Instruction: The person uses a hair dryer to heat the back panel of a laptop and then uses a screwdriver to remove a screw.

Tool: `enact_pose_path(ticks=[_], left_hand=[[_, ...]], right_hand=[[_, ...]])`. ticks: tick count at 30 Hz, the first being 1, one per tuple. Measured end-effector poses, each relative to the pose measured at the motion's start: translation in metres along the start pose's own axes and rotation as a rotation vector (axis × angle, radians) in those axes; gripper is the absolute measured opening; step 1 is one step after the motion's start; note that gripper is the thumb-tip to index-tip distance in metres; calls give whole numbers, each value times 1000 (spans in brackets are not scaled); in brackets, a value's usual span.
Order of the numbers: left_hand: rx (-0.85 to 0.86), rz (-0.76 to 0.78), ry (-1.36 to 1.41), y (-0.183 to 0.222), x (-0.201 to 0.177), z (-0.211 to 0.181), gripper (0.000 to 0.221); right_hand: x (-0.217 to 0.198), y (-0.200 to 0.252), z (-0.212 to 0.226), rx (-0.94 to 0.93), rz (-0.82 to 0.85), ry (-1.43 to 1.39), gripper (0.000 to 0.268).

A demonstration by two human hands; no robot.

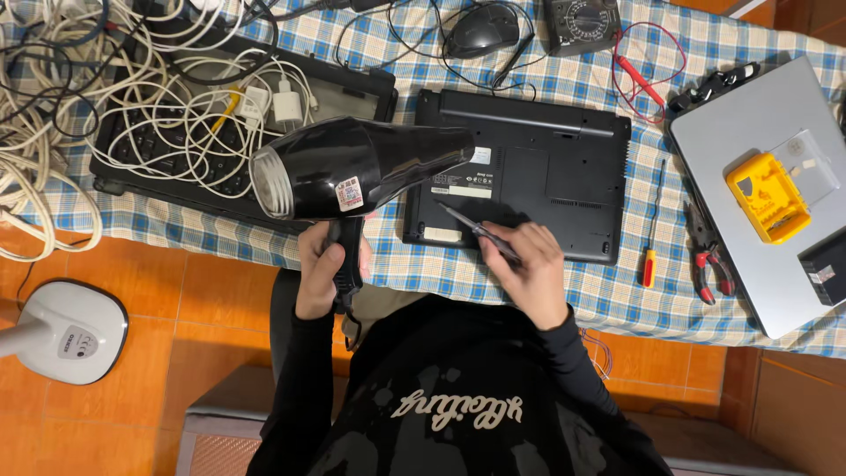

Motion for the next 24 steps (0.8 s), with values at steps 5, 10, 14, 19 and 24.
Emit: enact_pose_path(ticks=[5,10,14,19,24], left_hand=[[87,-20,59,-2,-6,15,79],[102,-73,100,2,-18,29,81],[131,-49,120,1,-18,30,80],[78,-57,102,2,-15,30,82],[82,-49,105,1,-14,30,81]], right_hand=[[0,2,1,-16,10,-49,20],[2,6,-11,57,31,-42,18],[3,5,-10,66,35,-49,20],[3,1,-10,56,45,-72,20],[2,0,-12,133,70,-56,20]])
Point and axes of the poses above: each hand's wrist, its own y-axis away from the middle knuckle, its own x-axis out of the palm, z = x × y, the point moved 7 cm from there along -y, towards the middle knuckle, and after that the axes turned 3 degrees about z, right-handed, at the moved point
